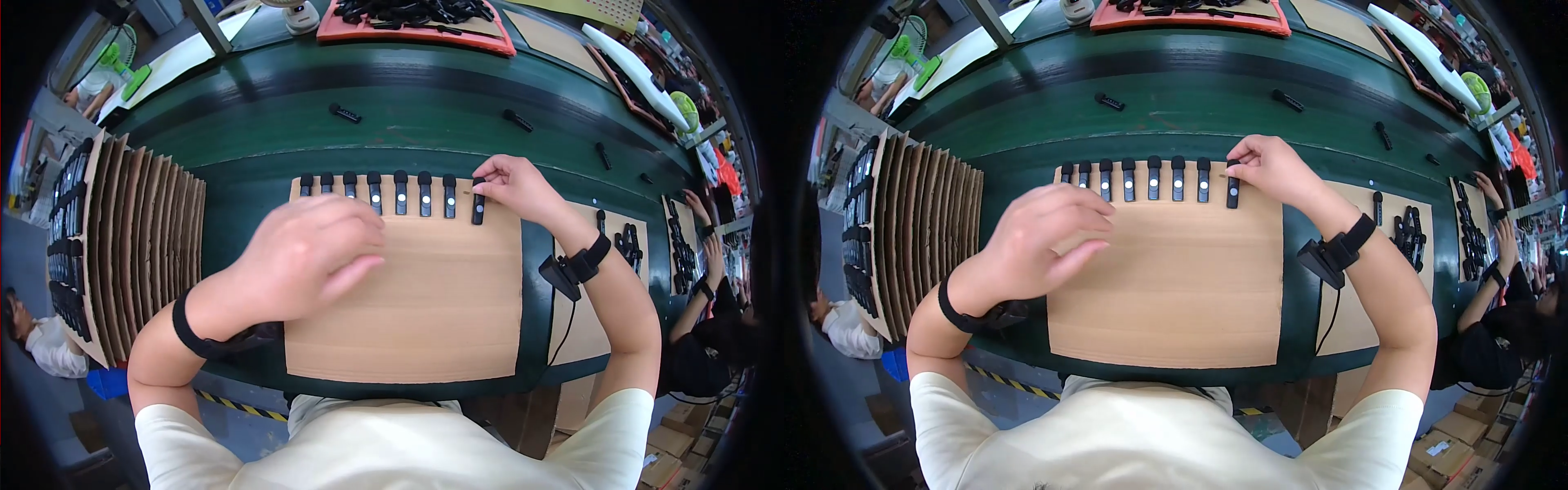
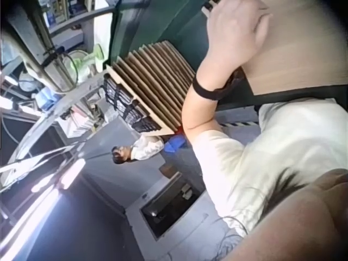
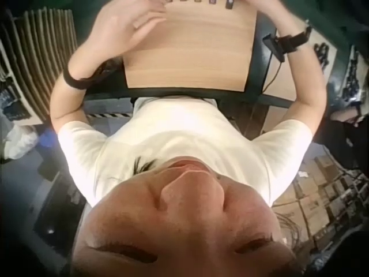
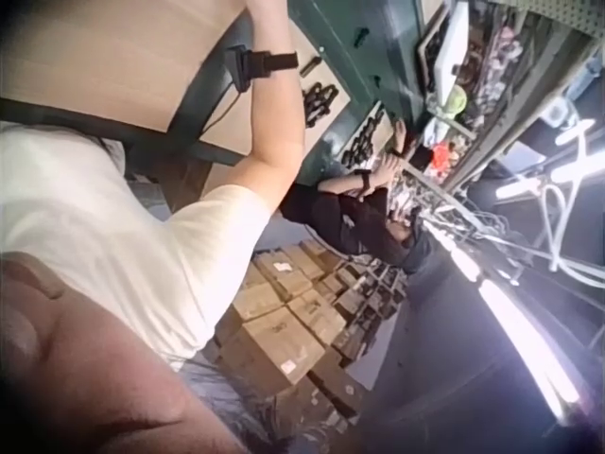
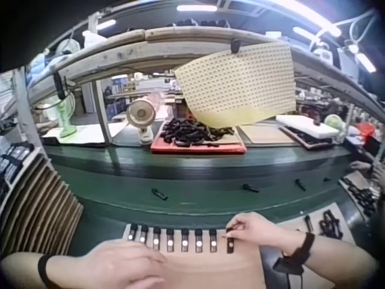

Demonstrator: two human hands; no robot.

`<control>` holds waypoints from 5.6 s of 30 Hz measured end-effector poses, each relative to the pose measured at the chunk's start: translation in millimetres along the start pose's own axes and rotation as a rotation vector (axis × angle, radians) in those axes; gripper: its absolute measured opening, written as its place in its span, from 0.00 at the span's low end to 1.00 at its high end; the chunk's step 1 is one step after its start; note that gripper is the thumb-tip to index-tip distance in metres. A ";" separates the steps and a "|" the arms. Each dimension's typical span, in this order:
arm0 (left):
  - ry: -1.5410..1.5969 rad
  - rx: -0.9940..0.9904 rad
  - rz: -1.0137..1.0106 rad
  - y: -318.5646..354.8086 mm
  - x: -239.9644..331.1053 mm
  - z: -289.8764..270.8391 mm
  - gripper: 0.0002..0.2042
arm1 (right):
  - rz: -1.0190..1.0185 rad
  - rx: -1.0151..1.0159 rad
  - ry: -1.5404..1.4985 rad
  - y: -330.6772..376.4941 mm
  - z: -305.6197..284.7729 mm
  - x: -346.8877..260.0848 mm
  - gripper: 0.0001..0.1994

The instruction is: The person picks up a microphone and a clip, fits the clip onto the microphone, and places the assembled unit onto a cardboard sheet, repeating this process for multiple units.

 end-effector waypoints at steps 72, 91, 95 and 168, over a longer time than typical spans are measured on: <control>0.906 0.555 -0.458 137.8 29.8 64.4 0.14 | -0.457 0.230 -0.316 149.5 158.6 -98.5 0.15; 0.844 0.419 -0.244 118.6 36.6 69.3 0.13 | -0.540 0.264 -0.285 151.9 163.1 -104.0 0.13; 0.851 0.405 -0.202 113.8 36.4 69.8 0.14 | -0.543 0.270 -0.254 152.6 161.8 -102.2 0.13; -0.265 0.224 -0.185 117.1 -48.5 51.3 0.09 | -0.486 0.342 -0.027 160.8 164.6 -78.5 0.15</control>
Point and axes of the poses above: each hand's wrist, its own y-axis away from the middle knuckle, its own z-axis out of the palm, x = y × z, the point moved 5 cm from there along -y, towards the middle knuckle, and after that the axes turned 11 degrees about -x, right-handed, at the moved point
